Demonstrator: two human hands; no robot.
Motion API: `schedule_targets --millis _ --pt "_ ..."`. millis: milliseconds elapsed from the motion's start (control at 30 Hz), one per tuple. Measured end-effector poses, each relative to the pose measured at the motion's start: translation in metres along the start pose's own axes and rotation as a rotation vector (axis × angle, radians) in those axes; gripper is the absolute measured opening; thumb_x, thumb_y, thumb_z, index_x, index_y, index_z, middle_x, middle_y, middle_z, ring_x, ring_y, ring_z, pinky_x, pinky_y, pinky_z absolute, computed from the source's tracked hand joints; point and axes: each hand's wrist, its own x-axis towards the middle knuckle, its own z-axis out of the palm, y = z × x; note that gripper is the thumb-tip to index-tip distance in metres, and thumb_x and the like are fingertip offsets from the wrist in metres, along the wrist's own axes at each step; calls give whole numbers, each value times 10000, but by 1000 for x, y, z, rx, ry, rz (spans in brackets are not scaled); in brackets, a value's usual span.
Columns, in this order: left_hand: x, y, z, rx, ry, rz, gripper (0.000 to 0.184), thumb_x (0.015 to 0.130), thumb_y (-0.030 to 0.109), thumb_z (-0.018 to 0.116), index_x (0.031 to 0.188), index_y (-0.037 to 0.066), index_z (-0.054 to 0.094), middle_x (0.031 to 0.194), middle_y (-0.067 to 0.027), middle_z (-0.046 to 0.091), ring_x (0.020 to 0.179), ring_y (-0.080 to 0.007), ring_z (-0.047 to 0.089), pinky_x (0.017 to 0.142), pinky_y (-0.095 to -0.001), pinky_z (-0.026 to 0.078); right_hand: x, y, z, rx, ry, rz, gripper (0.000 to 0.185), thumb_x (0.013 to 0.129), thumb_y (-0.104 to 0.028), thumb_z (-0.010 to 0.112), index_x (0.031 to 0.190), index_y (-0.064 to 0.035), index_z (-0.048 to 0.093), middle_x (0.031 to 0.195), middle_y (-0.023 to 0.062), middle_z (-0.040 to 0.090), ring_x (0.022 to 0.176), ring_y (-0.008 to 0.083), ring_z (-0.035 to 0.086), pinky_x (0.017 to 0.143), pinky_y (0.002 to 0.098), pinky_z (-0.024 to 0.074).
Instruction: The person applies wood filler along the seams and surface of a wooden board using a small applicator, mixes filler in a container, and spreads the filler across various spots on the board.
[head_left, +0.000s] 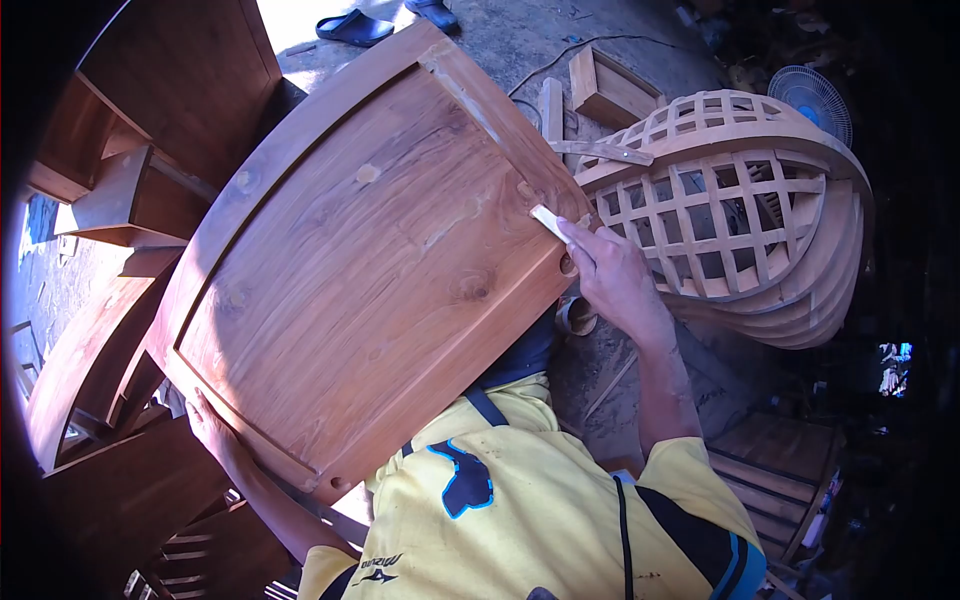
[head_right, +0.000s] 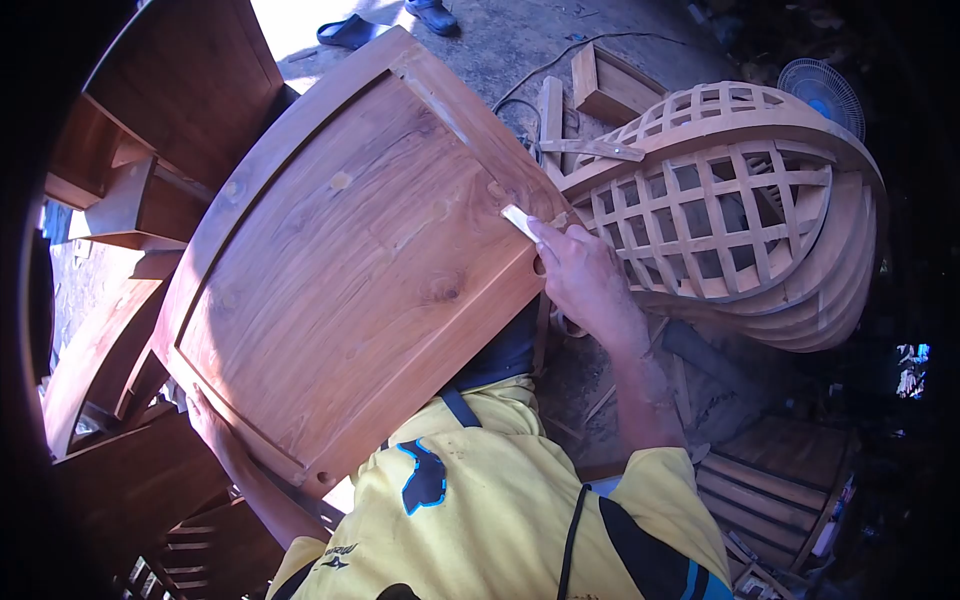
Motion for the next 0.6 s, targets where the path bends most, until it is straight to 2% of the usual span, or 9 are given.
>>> schedule_targets --millis 67,167,233,300,400,467,533,600 --pt "13 -23 -18 -63 -91 -57 379 1149 296 556 1383 9 637 1220 -56 707 1090 -123 648 945 -302 519 10 -10 -8 -29 5 -16 359 1047 -133 632 1400 -101 691 940 217 658 861 398 690 774 500 554" --pt "18 -31 -23 -33 -93 15 360 1144 284 567 1376 17 638 1201 -53 710 1073 -121 652 931 -299 525 28 -24 -7 -112 -18 -23 368 1057 -153 612 1416 -105 674 954 218 663 878 406 702 790 520 566" --pt "7 -13 -6 -26 -78 4 342 1141 278 574 1354 20 643 1180 -46 711 1054 -120 656 915 -296 529 33 -25 -3 -179 -40 -18 373 1060 -162 601 1424 -107 664 961 219 665 890 410 707 800 530 569" --pt "-12 19 22 -110 8 -28 204 1139 214 582 1150 32 674 981 -6 676 887 -75 616 788 -253 508 35 -23 -4 -268 -80 -6 376 1065 -175 585 1429 -108 651 978 229 667 905 427 710 812 546 574" --pt "11 -17 -4 -116 -36 35 187 1141 198 575 1140 34 664 993 -6 681 893 -65 612 792 -247 506 28 -19 -12 -274 -131 -3 365 1064 -178 583 1413 -99 658 982 247 671 906 432 707 810 548 569" --pt "10 -15 1 -143 -59 56 179 1142 195 574 1134 38 659 989 -2 676 893 -62 607 793 -247 503 19 -13 -11 -261 -120 -18 361 1062 -175 584 1405 -94 662 978 247 674 909 434 705 811 545 566" --pt "-3 8 16 -160 -69 -52 172 1143 192 572 1095 48 653 954 15 640 874 -50 568 784 -241 478 13 -2 -10 -167 -98 -65 343 1059 -171 589 1378 -78 677 943 235 674 908 436 695 810 528 548" --pt "-2 -1 14 -146 -74 -1 203 1150 223 558 1101 53 658 971 7 663 902 -54 601 797 -242 496 12 1 -20 -137 -87 -84 337 1059 -172 591 1369 -77 684 940 233 675 907 437 691 809 527 541"
